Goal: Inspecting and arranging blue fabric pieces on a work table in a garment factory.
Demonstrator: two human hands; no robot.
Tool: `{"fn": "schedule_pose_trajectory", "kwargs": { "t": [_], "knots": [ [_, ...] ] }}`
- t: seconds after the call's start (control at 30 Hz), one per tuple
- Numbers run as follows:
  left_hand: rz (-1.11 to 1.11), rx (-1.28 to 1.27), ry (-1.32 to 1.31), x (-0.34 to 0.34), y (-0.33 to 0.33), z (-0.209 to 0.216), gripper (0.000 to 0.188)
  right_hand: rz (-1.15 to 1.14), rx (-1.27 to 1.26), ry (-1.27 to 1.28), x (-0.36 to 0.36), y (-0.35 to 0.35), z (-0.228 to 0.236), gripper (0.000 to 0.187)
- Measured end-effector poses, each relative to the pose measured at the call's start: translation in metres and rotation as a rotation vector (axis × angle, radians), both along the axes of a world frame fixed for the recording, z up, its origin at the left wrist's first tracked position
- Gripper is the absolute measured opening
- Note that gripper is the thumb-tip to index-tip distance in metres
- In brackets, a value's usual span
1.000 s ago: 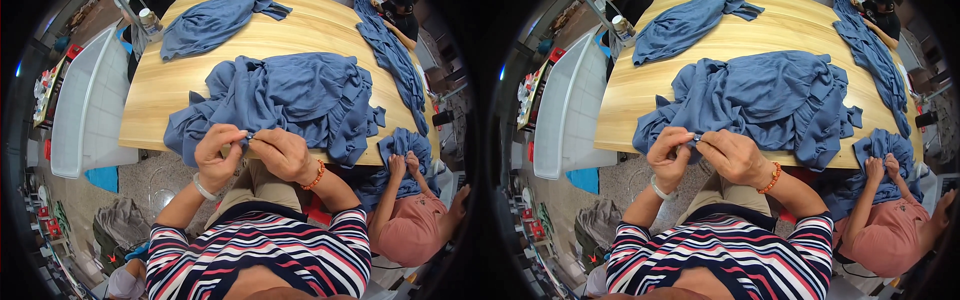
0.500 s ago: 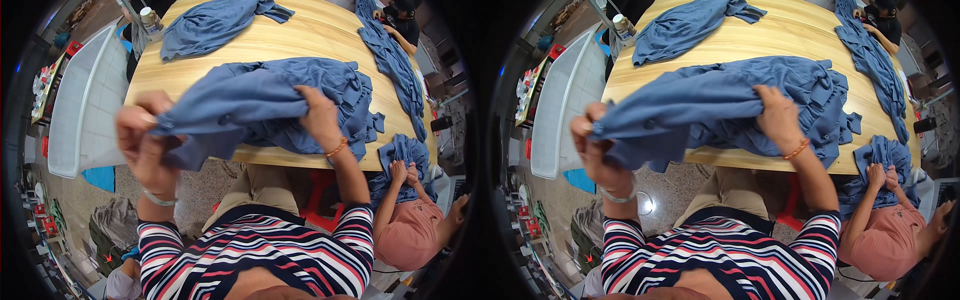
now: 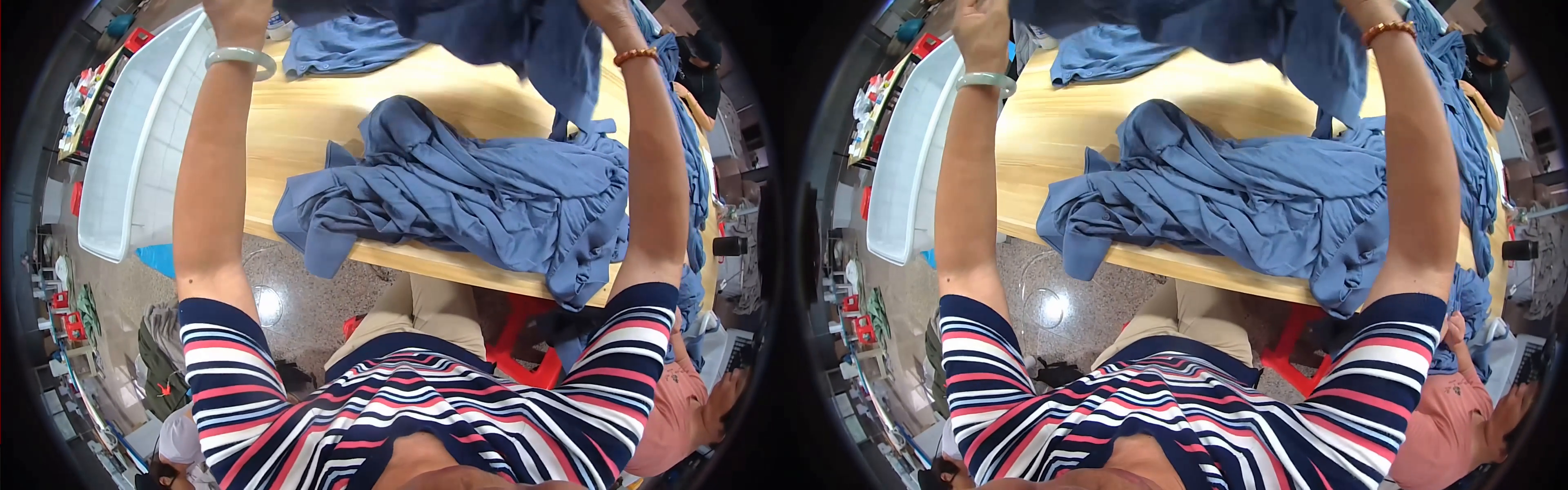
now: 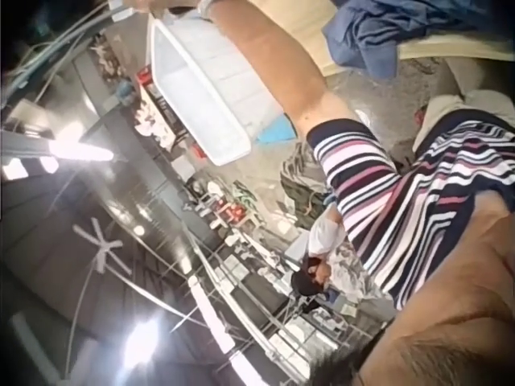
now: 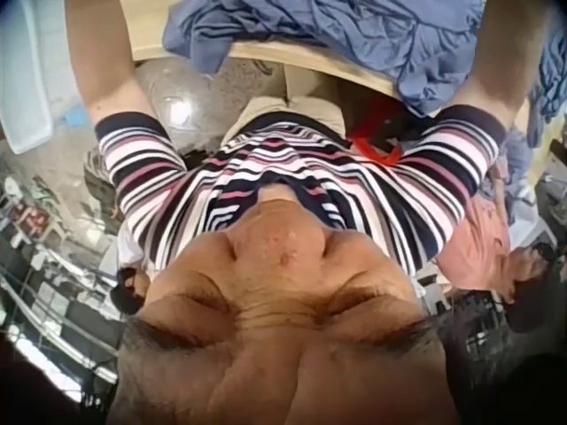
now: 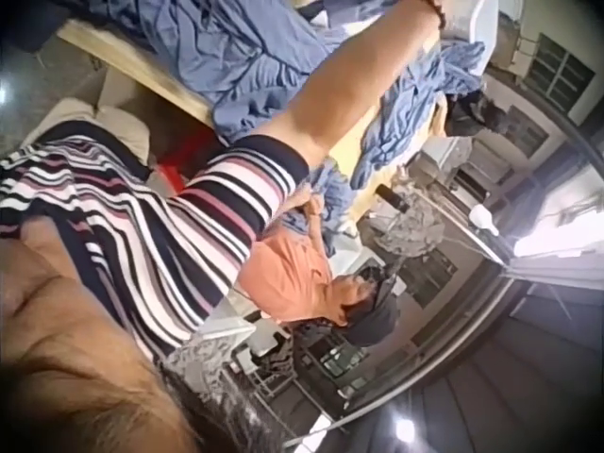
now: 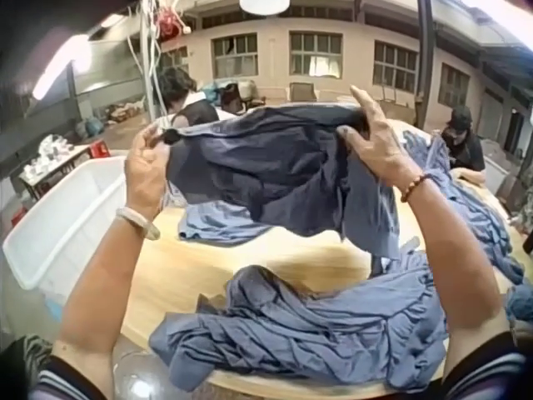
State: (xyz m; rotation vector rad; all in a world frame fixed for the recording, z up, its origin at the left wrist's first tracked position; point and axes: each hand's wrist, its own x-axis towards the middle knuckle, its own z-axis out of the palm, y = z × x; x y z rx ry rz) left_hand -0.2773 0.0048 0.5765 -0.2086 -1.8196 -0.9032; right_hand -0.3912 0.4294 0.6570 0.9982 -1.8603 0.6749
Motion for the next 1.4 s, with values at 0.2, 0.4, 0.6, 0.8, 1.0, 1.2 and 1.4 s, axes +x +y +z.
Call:
{"fn": "schedule_pose_trajectory", "kwargs": {
  "t": [0.2,0.4,0.6,0.8,1.0,1.2,1.4],
  "knots": [
    [-0.074,-0.239,-0.586,0.104,0.079,-0.080,0.043,0.113,0.415,-0.743,0.083,0.028,-0.105,0.049],
    [-0.226,0.070,-1.056,0.102,0.118,-0.169,0.069,-0.035,0.776,-0.920,0.149,0.076,-0.175,0.069],
    [-0.336,0.068,-1.000,0.042,0.138,-0.168,0.038,-0.091,0.610,-0.816,0.139,0.077,-0.158,0.041],
    [-0.140,-0.050,-0.048,0.119,0.126,-0.037,0.048,-0.209,0.064,-0.083,0.148,0.111,-0.105,0.056],
    [0.008,-0.722,-0.492,0.241,0.099,-0.077,0.061,-0.098,0.545,-0.757,0.220,0.107,-0.119,0.072],
    [-0.139,-0.413,-0.855,0.297,0.117,-0.100,0.055,0.023,0.589,-0.805,0.236,0.122,-0.142,0.031],
    [-0.071,-0.409,-0.604,0.248,0.158,-0.104,0.052,0.028,0.213,-0.704,0.249,0.057,-0.146,0.008]
  ]
}}
